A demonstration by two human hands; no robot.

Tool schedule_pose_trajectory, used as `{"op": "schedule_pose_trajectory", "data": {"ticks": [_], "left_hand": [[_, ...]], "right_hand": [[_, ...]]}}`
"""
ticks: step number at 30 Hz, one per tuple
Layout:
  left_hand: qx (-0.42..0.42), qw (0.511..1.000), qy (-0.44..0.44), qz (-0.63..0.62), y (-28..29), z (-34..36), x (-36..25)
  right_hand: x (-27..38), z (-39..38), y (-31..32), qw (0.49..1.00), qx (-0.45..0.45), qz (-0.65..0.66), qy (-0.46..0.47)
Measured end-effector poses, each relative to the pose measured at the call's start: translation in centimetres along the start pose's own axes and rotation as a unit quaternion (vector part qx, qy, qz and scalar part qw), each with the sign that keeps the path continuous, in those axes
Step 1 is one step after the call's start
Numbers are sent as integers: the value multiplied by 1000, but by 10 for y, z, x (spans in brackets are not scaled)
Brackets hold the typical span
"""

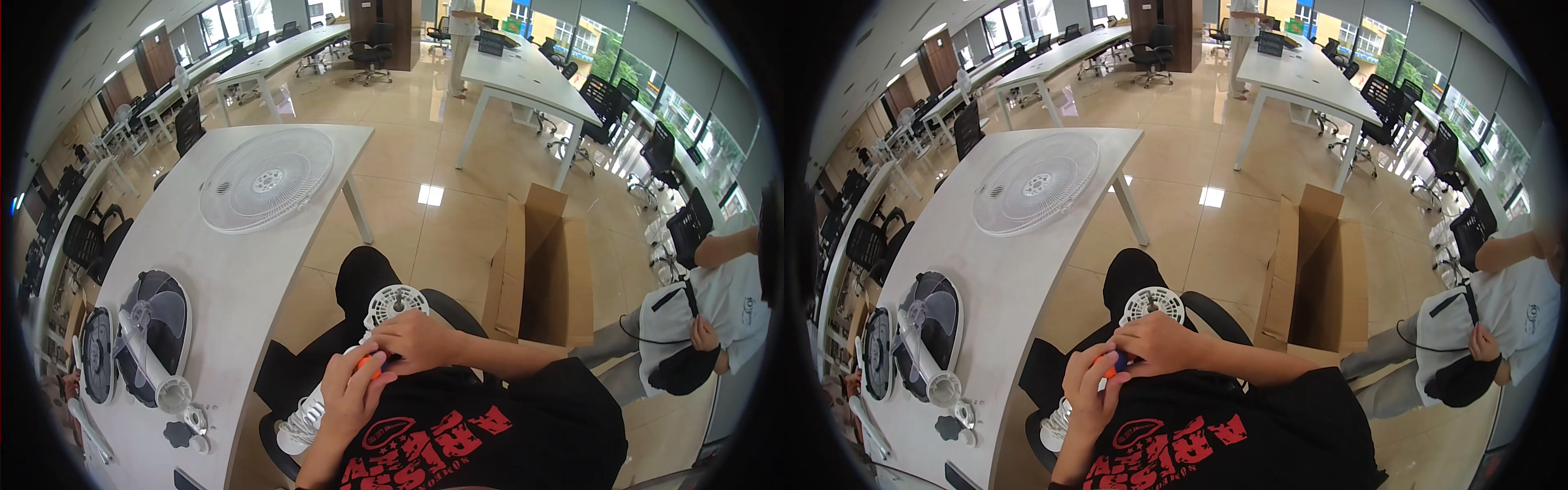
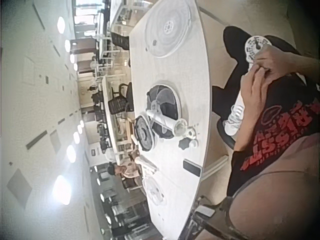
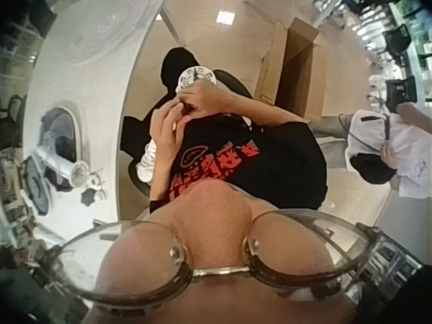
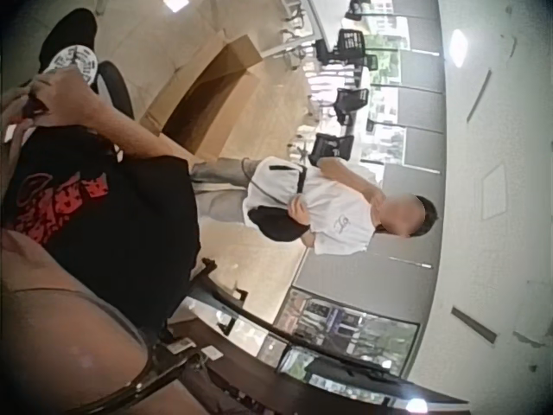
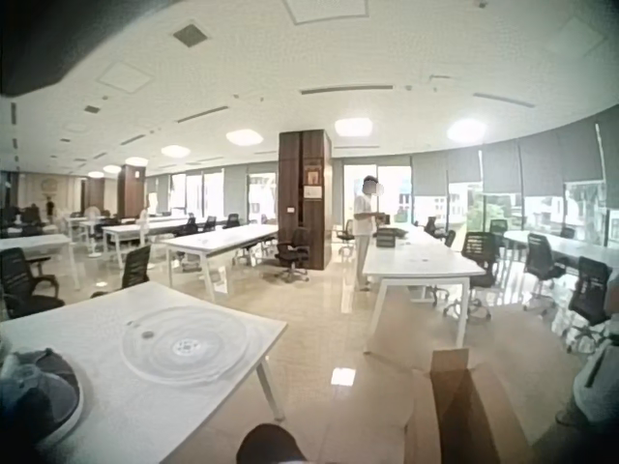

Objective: Use a screwdriver to assemble or repair the motor housing of a desk fan.

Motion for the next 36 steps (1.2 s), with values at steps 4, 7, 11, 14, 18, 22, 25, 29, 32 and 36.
{"op": "schedule_pose_trajectory", "data": {"ticks": [4,7,11,14,18,22,25,29,32,36], "left_hand": [[-42,989,22,-138,-2,7,20],[-7,966,153,-207,-30,11,68],[48,982,152,-103,-89,-9,114],[138,976,148,-75,-117,-20,110],[206,939,207,-180,-127,-21,110],[248,948,136,-147,-133,-15,104],[257,950,125,-129,-139,-11,105],[272,941,141,-140,-138,-6,98],[274,942,139,-138,-140,-9,98],[278,941,138,-133,-139,-12,96]], "right_hand": [[-4,-4,21,995,-92,29,-27],[-12,-14,37,978,-181,74,-66],[-23,-32,50,943,-248,146,-169],[-28,-49,57,921,-291,153,-210],[-37,-73,64,885,-360,171,-240],[-51,-101,66,837,-445,183,-260],[-42,-109,76,818,-480,155,-277],[-40,-119,80,777,-537,186,-269],[-60,-121,65,793,-490,149,-330],[-78,-124,43,814,-446,113,-354]]}}
Point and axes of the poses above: each hand's wrist, its own z-axis towards the middle knuckle, its own y-axis out of the back of the hand, x = y × z, the point moved 5 cm from there along z, towards the middle knuckle, and after that the axes turned 10 degrees about x, right-handed, at the moved point
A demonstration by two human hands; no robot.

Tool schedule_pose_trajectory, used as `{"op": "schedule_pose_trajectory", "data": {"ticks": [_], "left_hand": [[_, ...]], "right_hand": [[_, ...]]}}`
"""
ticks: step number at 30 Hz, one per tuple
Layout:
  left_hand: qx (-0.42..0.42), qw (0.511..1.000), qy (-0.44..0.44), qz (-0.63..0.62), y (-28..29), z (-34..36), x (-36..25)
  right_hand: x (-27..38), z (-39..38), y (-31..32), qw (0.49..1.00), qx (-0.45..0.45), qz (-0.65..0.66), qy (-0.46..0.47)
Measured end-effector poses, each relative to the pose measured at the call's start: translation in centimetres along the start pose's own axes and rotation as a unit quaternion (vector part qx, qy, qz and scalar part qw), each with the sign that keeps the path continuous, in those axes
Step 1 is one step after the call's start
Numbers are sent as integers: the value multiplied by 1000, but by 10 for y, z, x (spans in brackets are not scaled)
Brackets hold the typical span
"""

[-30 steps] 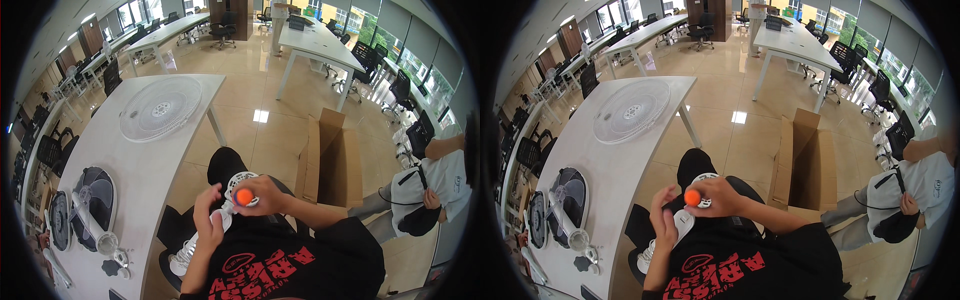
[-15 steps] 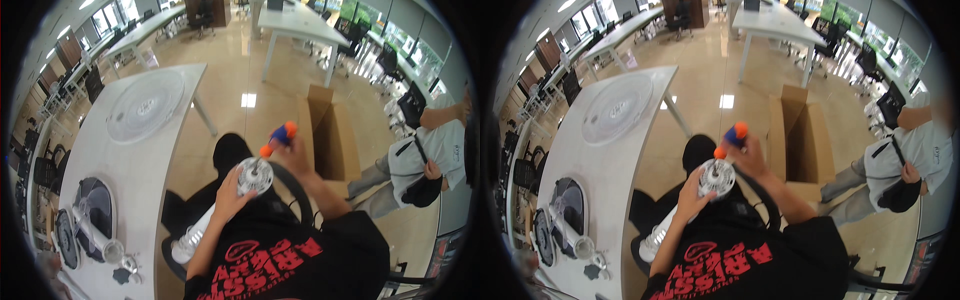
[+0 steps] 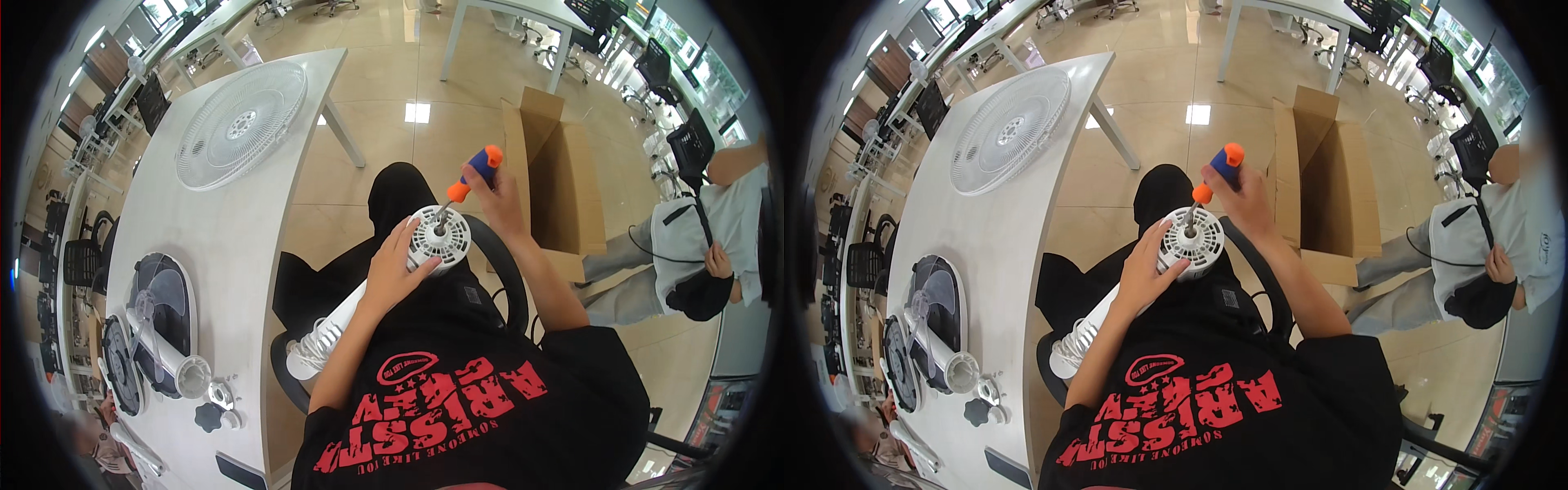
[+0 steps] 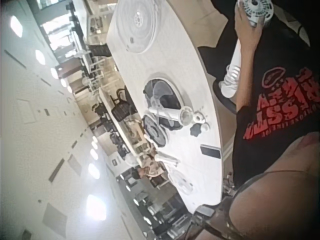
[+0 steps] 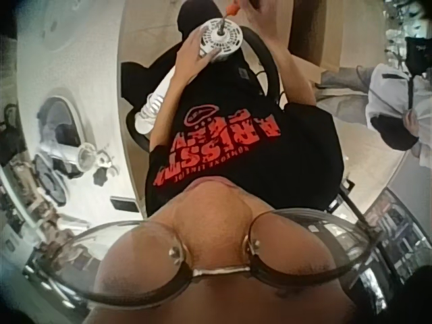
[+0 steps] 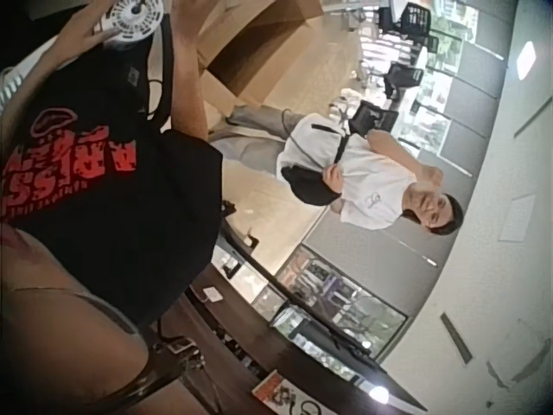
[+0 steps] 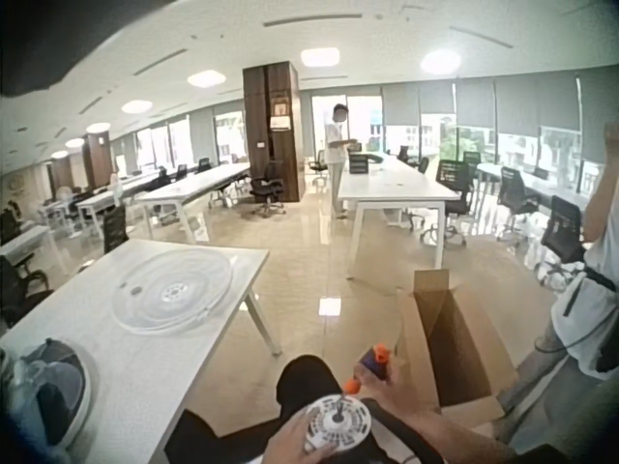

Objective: Use a screwdriver to assemble or repair the motor housing of a desk fan.

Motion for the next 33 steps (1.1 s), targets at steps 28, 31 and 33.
{"op": "schedule_pose_trajectory", "data": {"ticks": [28,31,33], "left_hand": [[-29,999,-36,28,-3,-6,-2],[-26,999,-30,28,-2,-9,-6],[-24,999,-32,22,0,-7,-12]], "right_hand": [[29,18,-25,972,228,-59,-1],[30,23,-33,953,295,-71,-15],[26,28,-33,950,300,-82,-3]]}}
Point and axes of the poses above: each hand's wrist, its own z-axis towards the middle knuckle, its own y-axis out of the back of the hand, x = y × z, the point moved 5 cm from there along z, towards the middle knuckle, and after that the axes turned 10 degrees about x, right-handed, at the moved point
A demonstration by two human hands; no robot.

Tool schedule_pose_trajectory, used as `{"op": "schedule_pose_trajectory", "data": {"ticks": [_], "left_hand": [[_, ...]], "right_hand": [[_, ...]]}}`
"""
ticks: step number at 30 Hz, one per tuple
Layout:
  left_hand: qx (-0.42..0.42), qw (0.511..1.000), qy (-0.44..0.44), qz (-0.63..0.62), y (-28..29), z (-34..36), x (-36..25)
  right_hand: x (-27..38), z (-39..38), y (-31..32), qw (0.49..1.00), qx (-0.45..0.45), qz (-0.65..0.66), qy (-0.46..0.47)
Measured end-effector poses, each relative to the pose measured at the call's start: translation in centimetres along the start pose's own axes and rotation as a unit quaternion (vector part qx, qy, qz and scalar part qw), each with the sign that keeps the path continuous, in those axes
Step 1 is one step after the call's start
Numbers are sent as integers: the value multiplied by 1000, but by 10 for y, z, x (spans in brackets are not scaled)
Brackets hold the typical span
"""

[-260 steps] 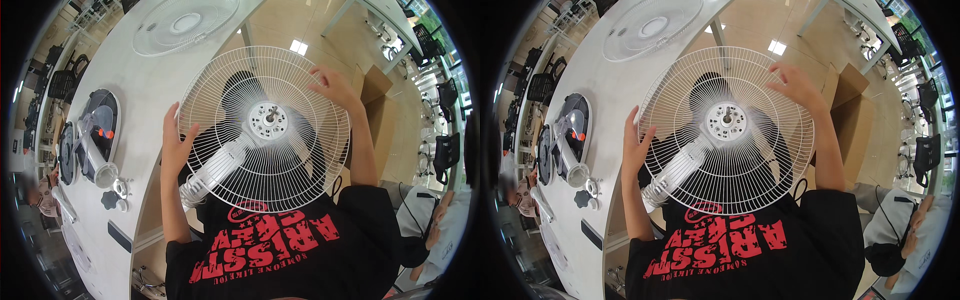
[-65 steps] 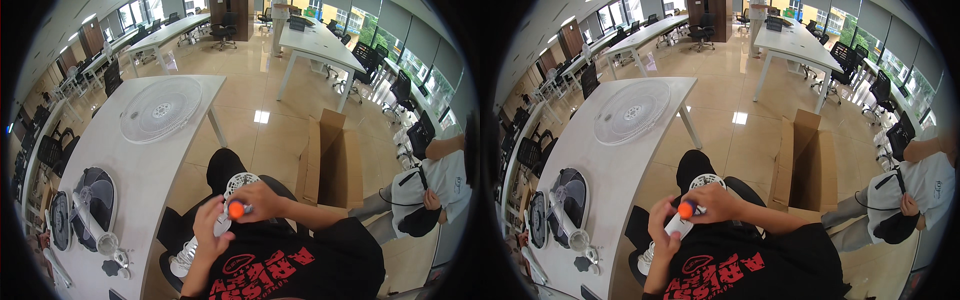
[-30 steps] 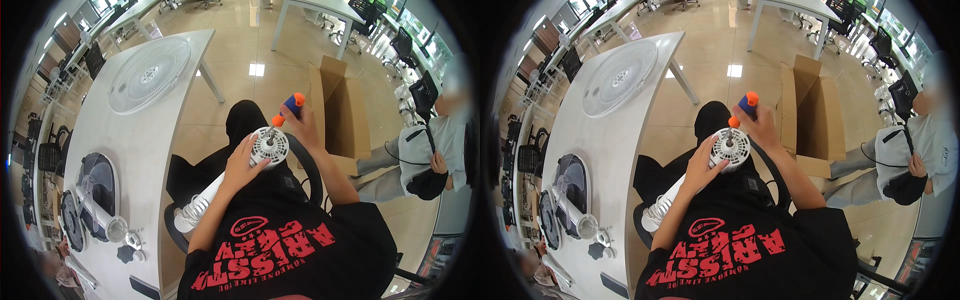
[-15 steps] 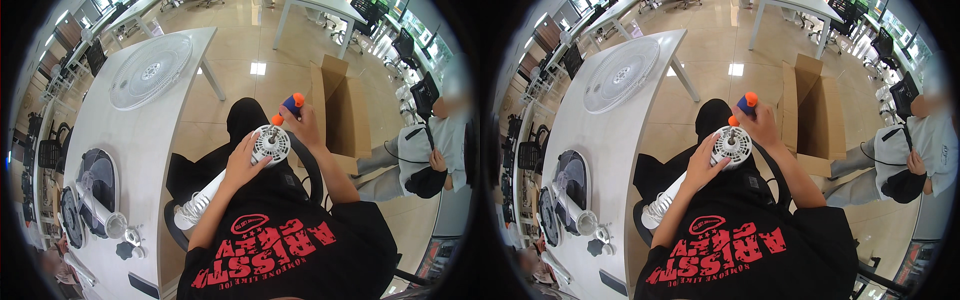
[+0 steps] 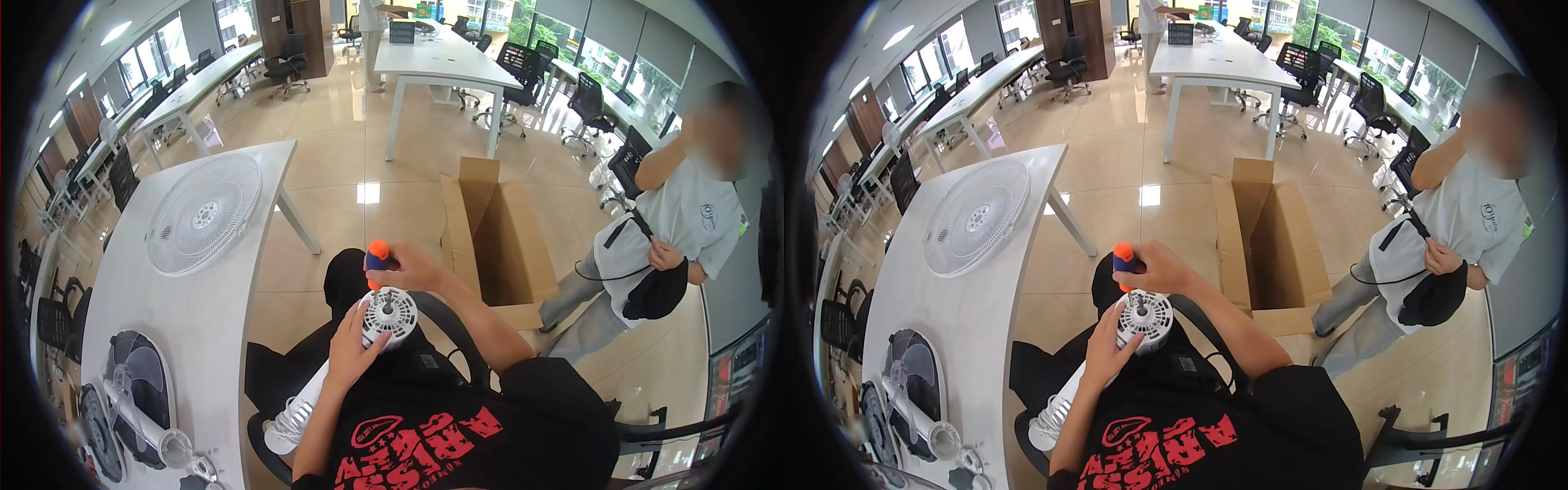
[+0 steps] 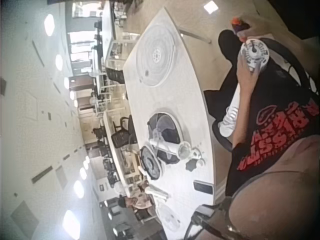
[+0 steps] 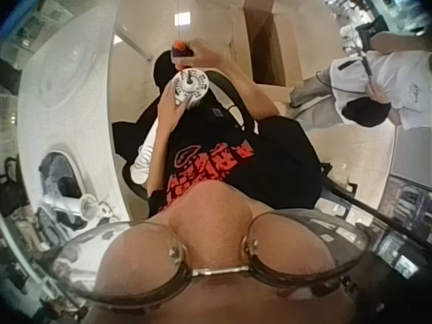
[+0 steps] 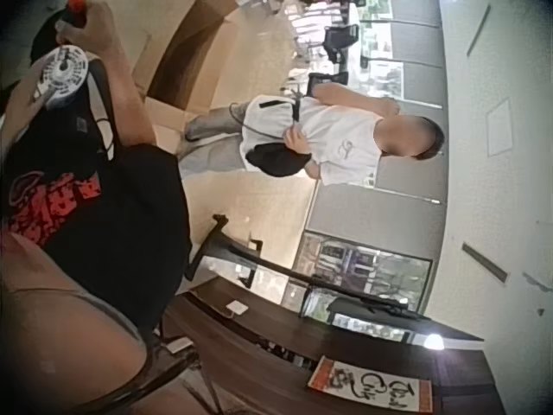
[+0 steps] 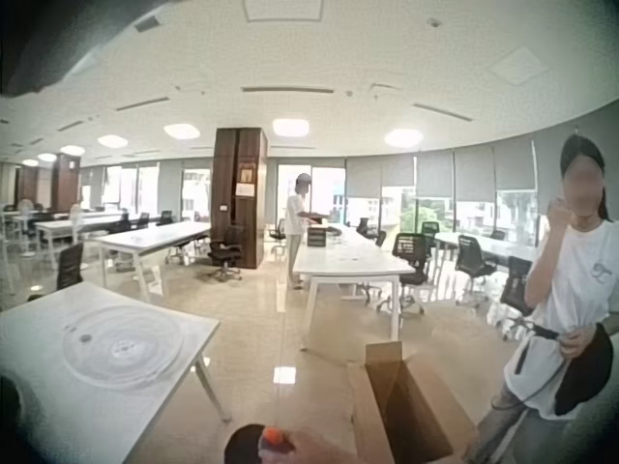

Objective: Use a screwdriver to assemble or repair the motor housing of a desk fan.

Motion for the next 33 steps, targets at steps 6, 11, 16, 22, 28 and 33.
{"op": "schedule_pose_trajectory", "data": {"ticks": [6,11,16,22,28,33], "left_hand": [[-5,1000,2,13,-1,3,1],[0,1000,8,9,-1,3,1],[-13,1000,-12,6,-1,0,2],[-8,1000,-14,22,-2,-2,3],[-5,1000,-8,23,-4,-2,5],[-5,1000,-5,12,-2,0,2]], "right_hand": [[10,5,-8,999,-38,-16,18],[10,3,-6,976,-197,50,74],[-3,0,-8,977,-185,11,106],[-9,-4,-9,968,-225,29,110],[-6,-7,-16,963,-232,91,104],[-8,-7,-14,966,-221,87,106]]}}
Point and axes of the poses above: each hand's wrist, its own z-axis towards the middle knuckle, its own y-axis out of the back of the hand, x = y × z, the point moved 5 cm from there along z, towards the middle knuckle, and after that the axes turned 10 degrees about x, right-handed, at the moved point
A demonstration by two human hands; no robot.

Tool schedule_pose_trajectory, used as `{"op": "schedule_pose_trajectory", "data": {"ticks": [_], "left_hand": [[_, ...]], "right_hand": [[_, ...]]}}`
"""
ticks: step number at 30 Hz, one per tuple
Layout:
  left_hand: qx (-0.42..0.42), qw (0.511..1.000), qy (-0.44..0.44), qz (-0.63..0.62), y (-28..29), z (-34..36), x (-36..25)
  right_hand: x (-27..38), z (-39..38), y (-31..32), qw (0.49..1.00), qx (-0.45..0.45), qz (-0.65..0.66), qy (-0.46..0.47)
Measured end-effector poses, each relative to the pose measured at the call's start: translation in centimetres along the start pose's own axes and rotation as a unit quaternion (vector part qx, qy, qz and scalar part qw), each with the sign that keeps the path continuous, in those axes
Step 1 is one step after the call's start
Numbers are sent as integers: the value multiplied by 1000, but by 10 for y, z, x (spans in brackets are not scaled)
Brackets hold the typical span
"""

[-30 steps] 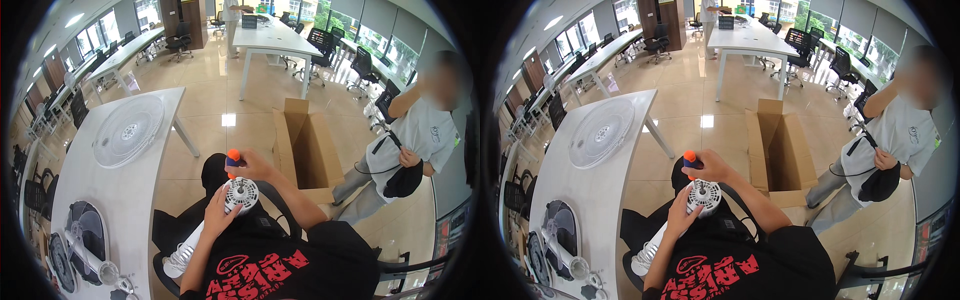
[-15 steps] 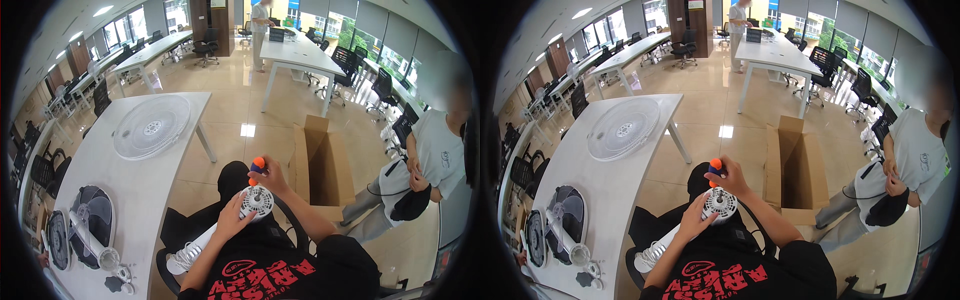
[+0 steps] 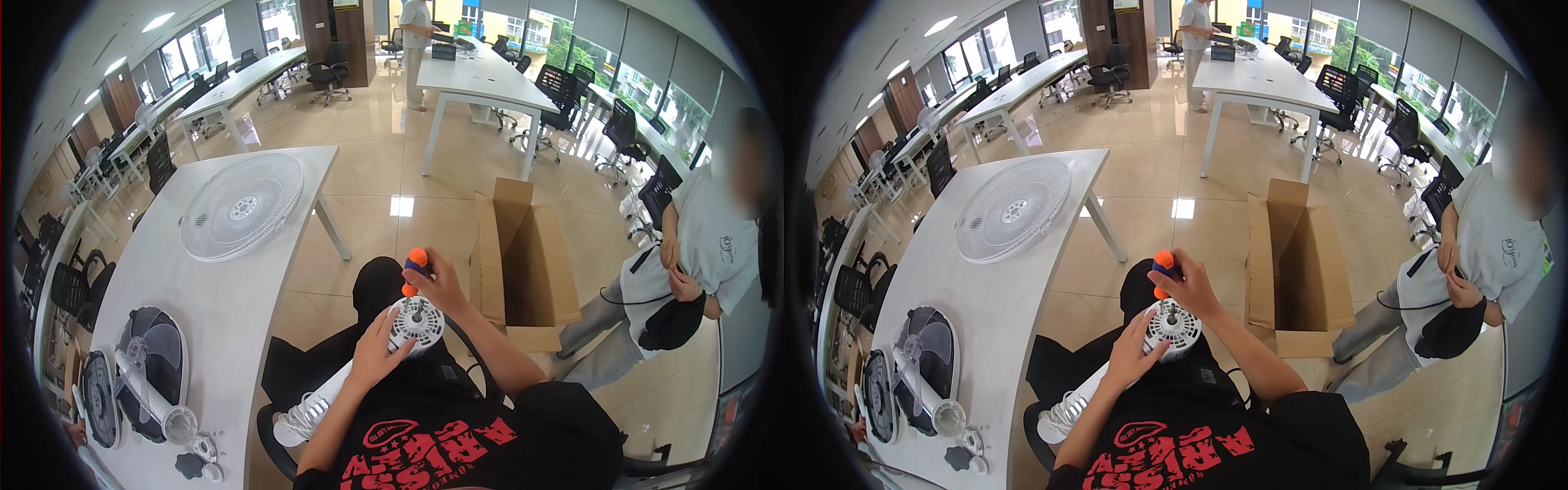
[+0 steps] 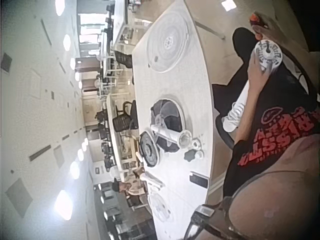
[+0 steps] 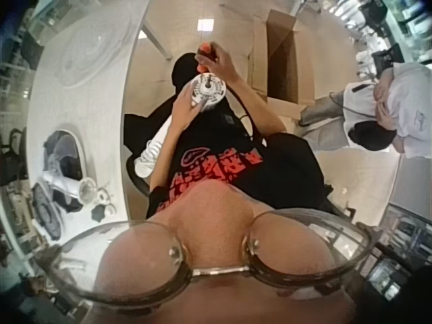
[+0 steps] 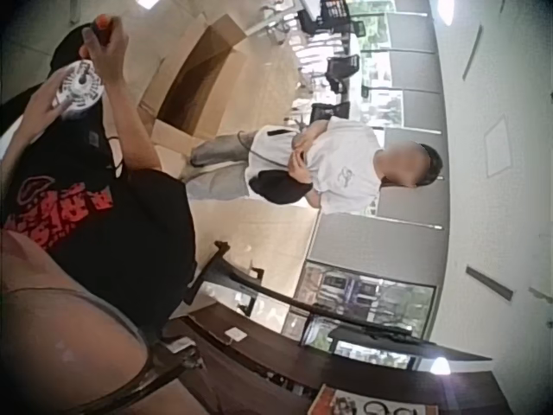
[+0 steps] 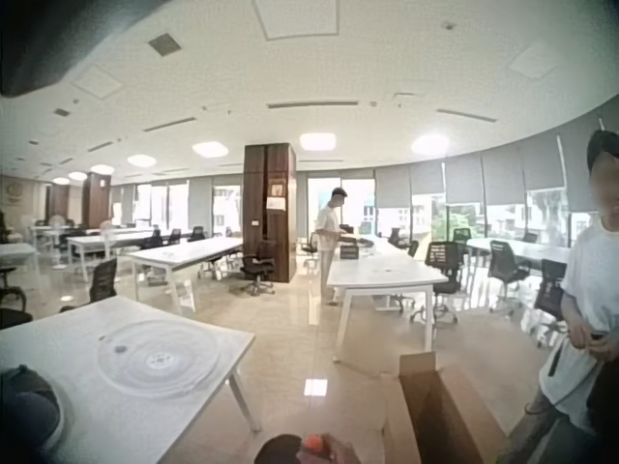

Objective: Use a screwdriver to assemble or repair the motor housing of a desk fan.

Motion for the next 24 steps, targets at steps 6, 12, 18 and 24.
{"op": "schedule_pose_trajectory", "data": {"ticks": [6,12,18,24], "left_hand": [[6,1000,9,-7,-1,0,2],[10,1000,14,-5,-1,1,3],[2,1000,6,-12,-1,2,0],[5,1000,8,-9,-2,2,0]], "right_hand": [[-1,1,-2,1000,30,4,4],[-7,4,4,997,76,-11,0],[-8,5,5,995,98,6,-14],[-4,9,2,991,133,23,0]]}}
Point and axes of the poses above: each hand's wrist, its own z-axis towards the middle knuckle, its own y-axis out of the back of the hand, x = y × z, the point moved 5 cm from there along z, towards the middle knuckle, and after that the axes turned 10 degrees about x, right-handed, at the moved point
